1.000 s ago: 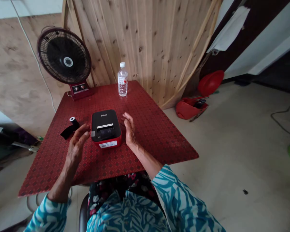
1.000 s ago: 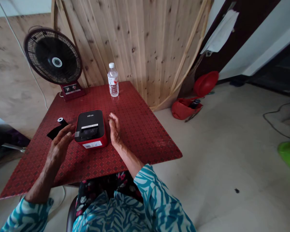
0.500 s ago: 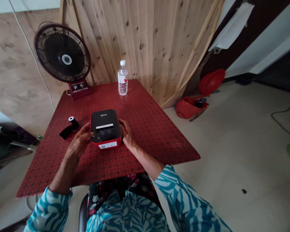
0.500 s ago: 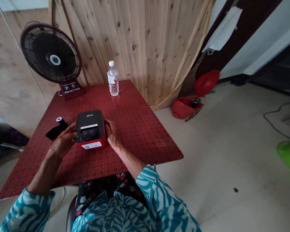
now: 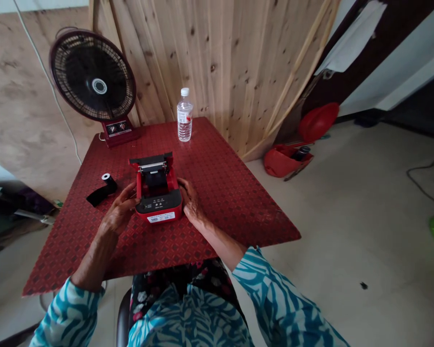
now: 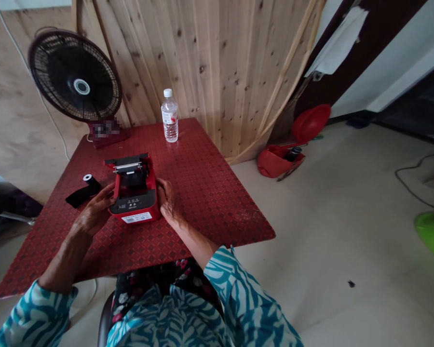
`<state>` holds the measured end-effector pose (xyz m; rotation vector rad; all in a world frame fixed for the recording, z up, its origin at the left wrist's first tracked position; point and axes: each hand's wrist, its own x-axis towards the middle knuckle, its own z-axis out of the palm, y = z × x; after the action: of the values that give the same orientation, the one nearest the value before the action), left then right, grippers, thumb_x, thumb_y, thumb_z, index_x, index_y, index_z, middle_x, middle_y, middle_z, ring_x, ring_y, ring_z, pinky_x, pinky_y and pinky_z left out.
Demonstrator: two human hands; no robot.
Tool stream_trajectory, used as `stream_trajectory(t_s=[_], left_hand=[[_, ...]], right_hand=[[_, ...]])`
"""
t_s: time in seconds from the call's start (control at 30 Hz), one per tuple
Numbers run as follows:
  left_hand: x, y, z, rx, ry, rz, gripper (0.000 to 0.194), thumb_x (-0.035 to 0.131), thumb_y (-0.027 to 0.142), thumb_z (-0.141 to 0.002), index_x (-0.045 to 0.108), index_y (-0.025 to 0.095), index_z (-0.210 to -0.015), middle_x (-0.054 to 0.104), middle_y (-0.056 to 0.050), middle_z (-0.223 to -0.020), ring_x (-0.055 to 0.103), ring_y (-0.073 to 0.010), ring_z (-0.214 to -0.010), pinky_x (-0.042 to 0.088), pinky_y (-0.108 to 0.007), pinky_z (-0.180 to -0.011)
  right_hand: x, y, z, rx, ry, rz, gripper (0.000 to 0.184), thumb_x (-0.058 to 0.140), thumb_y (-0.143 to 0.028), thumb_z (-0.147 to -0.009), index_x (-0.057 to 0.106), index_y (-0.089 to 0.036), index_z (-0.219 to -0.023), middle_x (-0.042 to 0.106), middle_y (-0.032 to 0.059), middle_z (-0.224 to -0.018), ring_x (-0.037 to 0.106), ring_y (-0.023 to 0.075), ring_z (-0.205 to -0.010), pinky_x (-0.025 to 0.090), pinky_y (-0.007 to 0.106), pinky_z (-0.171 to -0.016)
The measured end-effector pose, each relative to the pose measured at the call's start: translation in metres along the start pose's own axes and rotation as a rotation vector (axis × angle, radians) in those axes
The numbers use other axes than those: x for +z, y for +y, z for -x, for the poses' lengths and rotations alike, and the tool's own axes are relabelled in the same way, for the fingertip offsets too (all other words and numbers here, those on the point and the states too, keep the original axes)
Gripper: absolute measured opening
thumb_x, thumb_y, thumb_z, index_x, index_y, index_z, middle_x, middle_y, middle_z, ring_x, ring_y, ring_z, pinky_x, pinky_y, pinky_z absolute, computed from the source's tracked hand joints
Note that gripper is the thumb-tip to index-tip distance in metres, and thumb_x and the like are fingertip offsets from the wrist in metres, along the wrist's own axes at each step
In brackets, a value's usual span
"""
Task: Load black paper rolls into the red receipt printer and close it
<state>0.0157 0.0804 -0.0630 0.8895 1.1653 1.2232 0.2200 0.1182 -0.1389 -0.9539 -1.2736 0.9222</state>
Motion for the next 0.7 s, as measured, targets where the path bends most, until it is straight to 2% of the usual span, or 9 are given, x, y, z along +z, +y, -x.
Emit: stream_trajectory(t_s=[0.23, 0.33, 0.4, 0.47, 0.5, 0.57, 0.63, 0.67, 0.7], left_hand=[[0.004, 0.005, 0.002, 0.016, -0.032, -0.021, 0.062, 0.08, 0.027, -0.056, 0.067, 0.023, -0.116, 0.073, -0.008, -0.111, 0.07, -0.0258, -0.092, 0.054, -0.033, -0.075], [0.001, 0.011, 0.003, 0.056, -0.021, -0.125, 0.063, 0.08, 0.03, -0.056, 0.067, 0.021, -0.117, 0.071, -0.01, -0.116, 0.068, -0.0289, -0.098, 0.054, -0.036, -0.08], [0.0, 0.018, 0.005, 0.167, 0.052, -0.325, 0.06, 0.081, 0.035, -0.058, 0.068, 0.022, -0.115, 0.071, -0.009, -0.116, 0.066, -0.0294, -0.103, 0.053, -0.037, -0.084], [0.002, 0.029, 0.005, 0.361, 0.102, -0.633, 0.046, 0.077, 0.041, -0.066, 0.071, 0.024, -0.108, 0.072, -0.007, -0.11, 0.065, -0.0282, -0.101, 0.051, -0.038, -0.088], [0.006, 0.035, 0.003, 0.46, 0.079, -0.796, 0.037, 0.073, 0.043, -0.071, 0.073, 0.025, -0.104, 0.072, -0.006, -0.105, 0.065, -0.0274, -0.099, 0.051, -0.039, -0.089], [0.018, 0.046, -0.005, 0.576, -0.052, -1.131, 0.027, 0.061, 0.042, -0.083, 0.074, 0.027, -0.101, 0.073, -0.006, -0.102, 0.066, -0.0264, -0.095, 0.051, -0.038, -0.089], [0.034, 0.055, -0.019, 0.544, -0.19, -1.456, 0.026, 0.055, 0.032, -0.087, 0.074, 0.028, -0.105, 0.073, -0.007, -0.106, 0.068, -0.0273, -0.096, 0.051, -0.038, -0.087], [0.042, 0.057, -0.029, 0.471, -0.223, -1.636, 0.028, 0.055, 0.027, -0.086, 0.073, 0.029, -0.107, 0.073, -0.007, -0.11, 0.068, -0.029, -0.099, 0.051, -0.038, -0.085], [0.049, 0.058, -0.038, 0.431, -0.224, -1.704, 0.028, 0.058, 0.023, -0.083, 0.074, 0.029, -0.105, 0.074, -0.009, -0.108, 0.069, -0.0319, -0.098, 0.052, -0.04, -0.083]], right_hand=[[0.0, 0.001, -0.001, -0.038, -0.01, 0.016, 0.032, 0.043, -0.04, -0.093, 0.062, -0.027, -0.115, 0.066, 0.0051, -0.119, 0.058, 0.0203, -0.116, 0.044, 0.041, -0.104], [0.0, -0.001, -0.002, -0.037, -0.012, 0.018, 0.032, 0.043, -0.039, -0.093, 0.062, -0.026, -0.115, 0.066, 0.0058, -0.118, 0.058, 0.0202, -0.116, 0.044, 0.04, -0.104], [0.0, -0.001, -0.002, -0.036, -0.014, 0.018, 0.031, 0.042, -0.037, -0.093, 0.062, -0.026, -0.115, 0.066, 0.0055, -0.118, 0.058, 0.0198, -0.115, 0.044, 0.04, -0.103], [0.0, -0.001, -0.003, -0.042, -0.019, 0.021, 0.031, 0.041, -0.036, -0.094, 0.062, -0.027, -0.115, 0.066, 0.0047, -0.117, 0.059, 0.0194, -0.114, 0.044, 0.039, -0.103], [0.0, -0.001, -0.003, -0.045, -0.021, 0.023, 0.03, 0.041, -0.035, -0.094, 0.062, -0.028, -0.115, 0.066, 0.0044, -0.116, 0.059, 0.0193, -0.114, 0.044, 0.039, -0.103], [0.0, 0.0, -0.004, -0.055, -0.018, 0.028, 0.03, 0.041, -0.035, -0.093, 0.062, -0.028, -0.114, 0.067, 0.0043, -0.115, 0.059, 0.0195, -0.113, 0.045, 0.039, -0.102], [0.0, 0.001, -0.005, -0.06, -0.013, 0.036, 0.031, 0.042, -0.036, -0.093, 0.063, -0.028, -0.114, 0.067, 0.0048, -0.114, 0.06, 0.02, -0.112, 0.045, 0.039, -0.101], [0.0, 0.001, -0.005, -0.061, -0.011, 0.039, 0.031, 0.042, -0.036, -0.092, 0.062, -0.028, -0.114, 0.067, 0.005, -0.114, 0.06, 0.0201, -0.112, 0.045, 0.039, -0.101], [0.0, 0.002, -0.005, -0.063, -0.01, 0.042, 0.031, 0.042, -0.036, -0.092, 0.062, -0.028, -0.115, 0.066, 0.0051, -0.115, 0.059, 0.0202, -0.112, 0.045, 0.039, -0.101]])
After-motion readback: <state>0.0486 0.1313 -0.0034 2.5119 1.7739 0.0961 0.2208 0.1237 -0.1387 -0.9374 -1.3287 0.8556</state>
